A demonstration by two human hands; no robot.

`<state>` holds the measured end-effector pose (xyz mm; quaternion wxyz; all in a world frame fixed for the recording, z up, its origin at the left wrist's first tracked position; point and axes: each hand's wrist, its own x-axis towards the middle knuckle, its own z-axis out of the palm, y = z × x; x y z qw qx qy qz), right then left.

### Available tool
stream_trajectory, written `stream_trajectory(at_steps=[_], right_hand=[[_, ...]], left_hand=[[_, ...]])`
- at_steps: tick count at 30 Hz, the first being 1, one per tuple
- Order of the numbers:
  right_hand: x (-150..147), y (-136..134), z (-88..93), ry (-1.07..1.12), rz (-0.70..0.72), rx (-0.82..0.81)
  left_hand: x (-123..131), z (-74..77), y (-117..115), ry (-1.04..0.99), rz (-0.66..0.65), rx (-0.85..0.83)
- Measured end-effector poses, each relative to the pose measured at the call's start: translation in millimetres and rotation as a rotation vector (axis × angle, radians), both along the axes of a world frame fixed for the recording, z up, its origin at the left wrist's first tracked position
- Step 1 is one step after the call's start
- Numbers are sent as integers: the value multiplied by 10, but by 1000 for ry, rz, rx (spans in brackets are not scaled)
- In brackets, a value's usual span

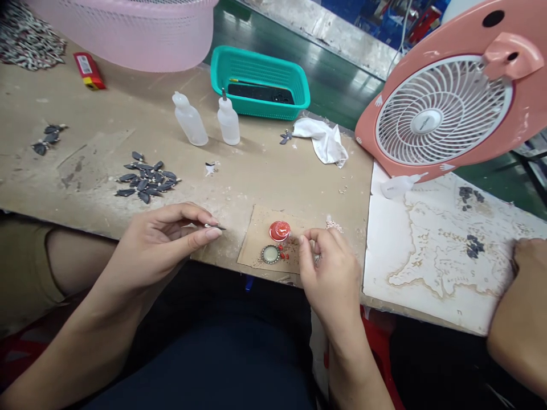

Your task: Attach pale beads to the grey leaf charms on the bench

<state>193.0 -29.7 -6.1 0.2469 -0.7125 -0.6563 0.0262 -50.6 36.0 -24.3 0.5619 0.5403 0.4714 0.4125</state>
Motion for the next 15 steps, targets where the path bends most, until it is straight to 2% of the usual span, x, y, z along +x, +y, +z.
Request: stream_trajectory(at_steps=[7, 12, 15], right_hand=[[95, -172, -199, -235, -29, -159], [115, -213, -269, -203, -58, -166], [120, -244, -234, -25, -62, -154]], left_hand=[[73, 11, -33, -65, 12, -44], [123, 35, -67, -84, -14, -81], [162, 68, -103, -105, -45, -99]])
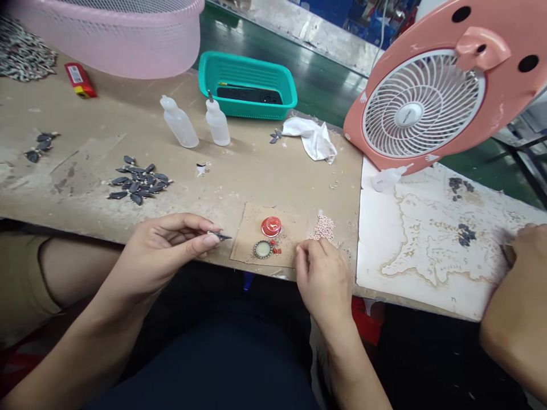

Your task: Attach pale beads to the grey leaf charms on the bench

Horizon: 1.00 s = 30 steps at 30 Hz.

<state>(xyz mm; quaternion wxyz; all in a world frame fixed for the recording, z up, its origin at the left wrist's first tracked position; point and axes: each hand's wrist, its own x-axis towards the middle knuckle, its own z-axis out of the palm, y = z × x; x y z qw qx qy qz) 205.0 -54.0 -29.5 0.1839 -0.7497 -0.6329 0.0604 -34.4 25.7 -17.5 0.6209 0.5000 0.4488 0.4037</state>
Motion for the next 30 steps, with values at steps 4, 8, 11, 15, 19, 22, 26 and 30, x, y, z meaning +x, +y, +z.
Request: stream_trajectory(at_steps=[4, 8, 11, 15, 19, 22, 26, 30], right_hand=[[-53, -82, 107, 607, -63, 50], [-181, -172, 206, 1078, -115, 68], [-269, -225, 260, 1216, -99, 66], [-348, -277, 329, 1242, -64, 24], [-348, -276, 286, 861, -28, 136], [-248, -251, 98, 250, 55, 361], [-55, -255, -182, -309, 203, 402], [68, -293, -283, -457, 293, 370]], left_hand=[[85, 73, -78, -56, -70, -30], [170, 129, -177, -120, -131, -90], [215, 146, -238, -151, -167, -117], [250, 161, -284, -157, -208, -116], [244, 151, -289, -126, -193, -84], [219, 117, -266, -89, -158, -71], [184, 81, -233, -77, -135, -65], [178, 76, -229, -60, -117, -60]])
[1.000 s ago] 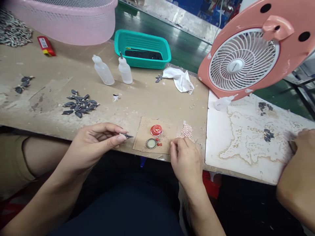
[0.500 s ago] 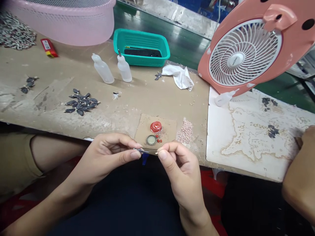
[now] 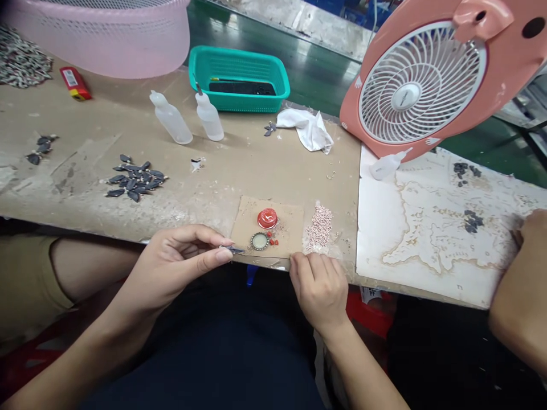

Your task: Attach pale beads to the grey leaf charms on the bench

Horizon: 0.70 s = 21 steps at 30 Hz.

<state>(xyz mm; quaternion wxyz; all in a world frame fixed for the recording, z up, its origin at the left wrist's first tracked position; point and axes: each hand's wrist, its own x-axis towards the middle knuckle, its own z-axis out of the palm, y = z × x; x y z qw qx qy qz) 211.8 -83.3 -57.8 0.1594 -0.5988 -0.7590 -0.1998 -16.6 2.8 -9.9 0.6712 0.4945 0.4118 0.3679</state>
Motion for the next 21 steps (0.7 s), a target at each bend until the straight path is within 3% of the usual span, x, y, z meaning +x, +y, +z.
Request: stream_trajectory(at_steps=[2, 4, 9, 12, 16, 21], right_hand=[[21, -22, 5, 42, 24, -16], [7, -45, 38, 241, 7, -40], [-195, -93, 244, 1244, -213, -190], [-349, -102, 374, 1642, -195, -280], [-472, -105, 463, 1778, -124, -351], [-527, -94, 516, 1641, -62, -360]], left_hand=[[11, 0, -3, 3, 5, 2], [28, -1, -7, 1, 0, -6], [87, -2, -44, 0, -36, -48], [132, 10, -87, -7, -68, -77], [173, 39, -130, -21, -115, -80], [156, 47, -147, -17, -113, -93]])
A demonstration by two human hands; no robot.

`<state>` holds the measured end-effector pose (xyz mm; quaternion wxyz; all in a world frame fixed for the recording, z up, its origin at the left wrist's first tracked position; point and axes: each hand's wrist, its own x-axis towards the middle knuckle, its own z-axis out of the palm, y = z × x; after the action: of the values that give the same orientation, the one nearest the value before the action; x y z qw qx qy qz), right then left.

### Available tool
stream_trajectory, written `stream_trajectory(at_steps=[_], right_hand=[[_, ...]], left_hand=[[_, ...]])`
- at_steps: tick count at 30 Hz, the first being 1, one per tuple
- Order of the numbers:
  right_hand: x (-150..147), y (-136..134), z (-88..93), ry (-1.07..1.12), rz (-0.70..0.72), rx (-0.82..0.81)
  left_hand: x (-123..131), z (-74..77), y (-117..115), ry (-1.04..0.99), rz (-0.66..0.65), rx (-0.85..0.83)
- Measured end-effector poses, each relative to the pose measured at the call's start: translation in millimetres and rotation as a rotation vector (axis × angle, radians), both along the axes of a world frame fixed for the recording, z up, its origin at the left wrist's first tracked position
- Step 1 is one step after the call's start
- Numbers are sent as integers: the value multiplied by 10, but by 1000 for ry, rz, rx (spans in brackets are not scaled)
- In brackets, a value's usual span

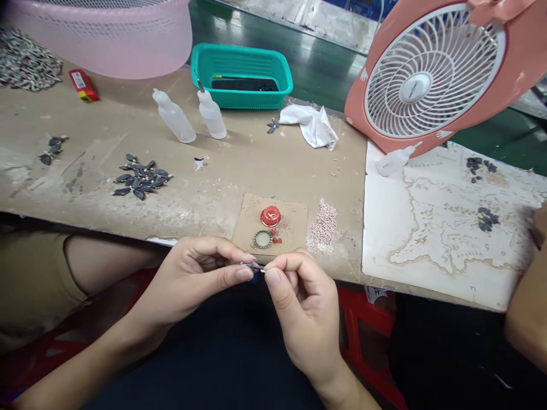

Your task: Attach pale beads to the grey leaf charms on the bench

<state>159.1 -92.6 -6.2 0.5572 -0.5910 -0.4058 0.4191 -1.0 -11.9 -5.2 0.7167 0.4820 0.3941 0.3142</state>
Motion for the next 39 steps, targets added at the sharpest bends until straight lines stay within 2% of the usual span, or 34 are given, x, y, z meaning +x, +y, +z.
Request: stream_trajectory(at_steps=[12, 20, 32, 39], right_hand=[[-6, 74, 124, -380, 44, 110], [37, 104, 147, -456, 109, 102], [58, 116, 164, -544, 129, 97], [46, 138, 133, -551, 118, 94]], left_hand=[[-17, 10, 24, 14, -32, 46], [-13, -3, 17, 35, -35, 45], [-15, -19, 7, 27, -24, 62], [-21, -17, 22, 24, -23, 134]])
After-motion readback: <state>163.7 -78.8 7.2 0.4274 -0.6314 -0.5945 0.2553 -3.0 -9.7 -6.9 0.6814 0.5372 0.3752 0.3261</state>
